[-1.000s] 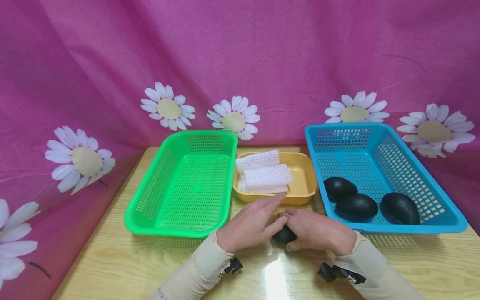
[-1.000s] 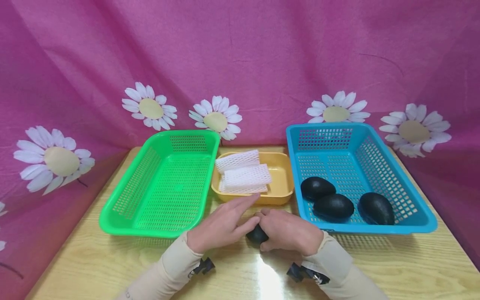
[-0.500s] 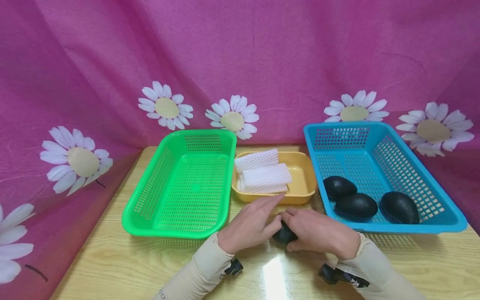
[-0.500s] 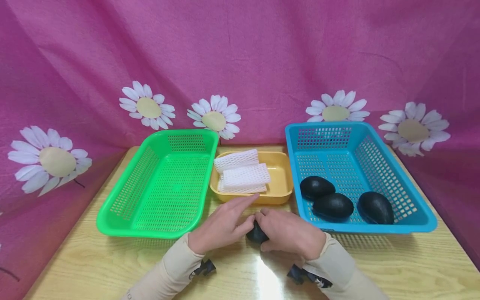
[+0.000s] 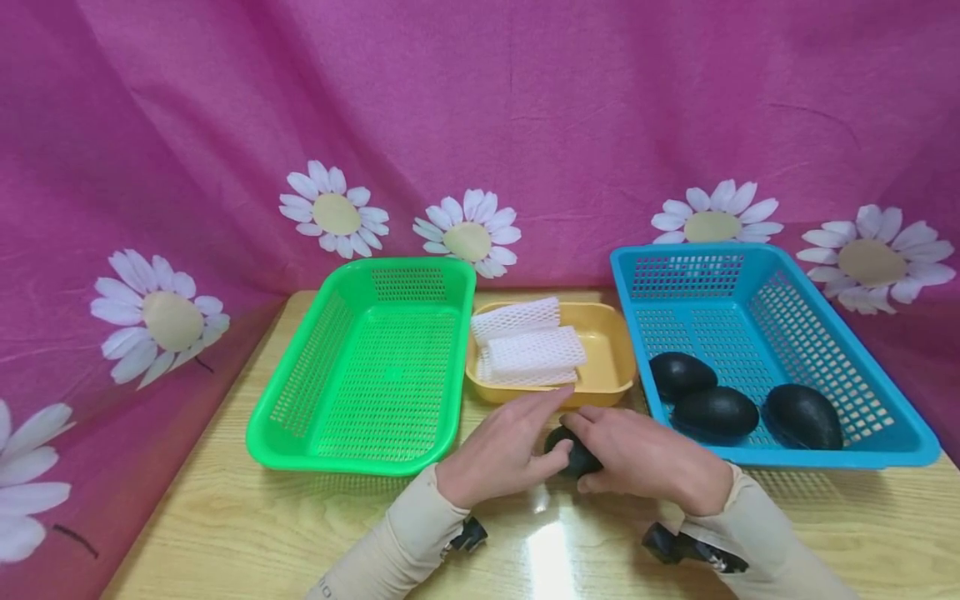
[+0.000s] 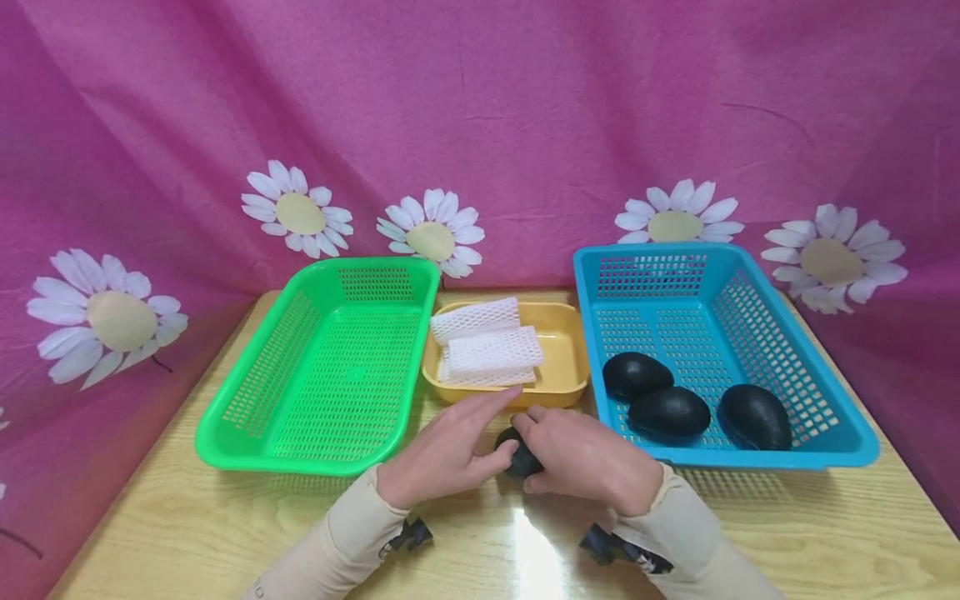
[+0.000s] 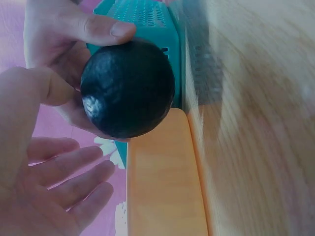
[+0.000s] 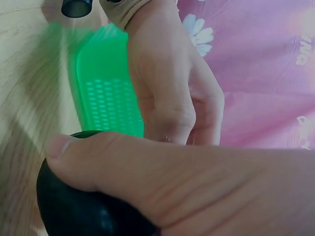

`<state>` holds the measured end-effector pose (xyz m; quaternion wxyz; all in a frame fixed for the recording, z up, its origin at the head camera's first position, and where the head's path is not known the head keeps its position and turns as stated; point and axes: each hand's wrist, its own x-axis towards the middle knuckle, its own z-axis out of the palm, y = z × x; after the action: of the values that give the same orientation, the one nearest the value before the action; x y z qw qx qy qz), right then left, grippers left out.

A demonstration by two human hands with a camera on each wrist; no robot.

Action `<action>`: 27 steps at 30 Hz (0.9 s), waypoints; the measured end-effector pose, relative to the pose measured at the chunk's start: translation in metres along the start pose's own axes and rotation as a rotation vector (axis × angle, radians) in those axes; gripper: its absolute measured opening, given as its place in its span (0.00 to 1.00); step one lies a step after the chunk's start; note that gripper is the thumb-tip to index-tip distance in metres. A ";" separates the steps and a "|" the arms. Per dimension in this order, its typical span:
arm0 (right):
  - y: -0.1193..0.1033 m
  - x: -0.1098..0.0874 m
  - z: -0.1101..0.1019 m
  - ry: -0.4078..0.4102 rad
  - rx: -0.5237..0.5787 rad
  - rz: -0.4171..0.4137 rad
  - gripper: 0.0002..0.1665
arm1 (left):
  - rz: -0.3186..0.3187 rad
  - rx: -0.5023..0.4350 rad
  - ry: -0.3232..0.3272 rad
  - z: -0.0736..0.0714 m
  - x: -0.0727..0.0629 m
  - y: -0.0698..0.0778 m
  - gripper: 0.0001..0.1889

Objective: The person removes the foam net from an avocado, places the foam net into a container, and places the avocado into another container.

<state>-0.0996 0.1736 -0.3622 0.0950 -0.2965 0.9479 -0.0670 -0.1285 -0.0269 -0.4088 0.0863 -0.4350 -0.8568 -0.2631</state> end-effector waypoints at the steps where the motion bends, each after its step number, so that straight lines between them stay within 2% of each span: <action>1: 0.000 0.000 -0.001 0.000 0.001 0.003 0.41 | 0.002 0.005 0.006 0.000 0.000 0.000 0.35; 10: 0.001 -0.002 -0.006 0.031 0.000 -0.017 0.44 | 0.009 -0.001 0.033 0.001 0.001 0.000 0.37; 18: 0.005 -0.004 -0.009 0.122 -0.015 -0.052 0.41 | 0.020 -0.043 0.090 0.001 0.003 0.000 0.38; 27: 0.008 -0.008 -0.013 0.183 -0.016 -0.058 0.40 | 0.016 -0.064 0.110 0.000 0.006 0.003 0.41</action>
<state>-0.0999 0.1853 -0.3501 0.0036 -0.3171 0.9442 -0.0889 -0.1303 -0.0214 -0.4050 0.1212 -0.4293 -0.8385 -0.3130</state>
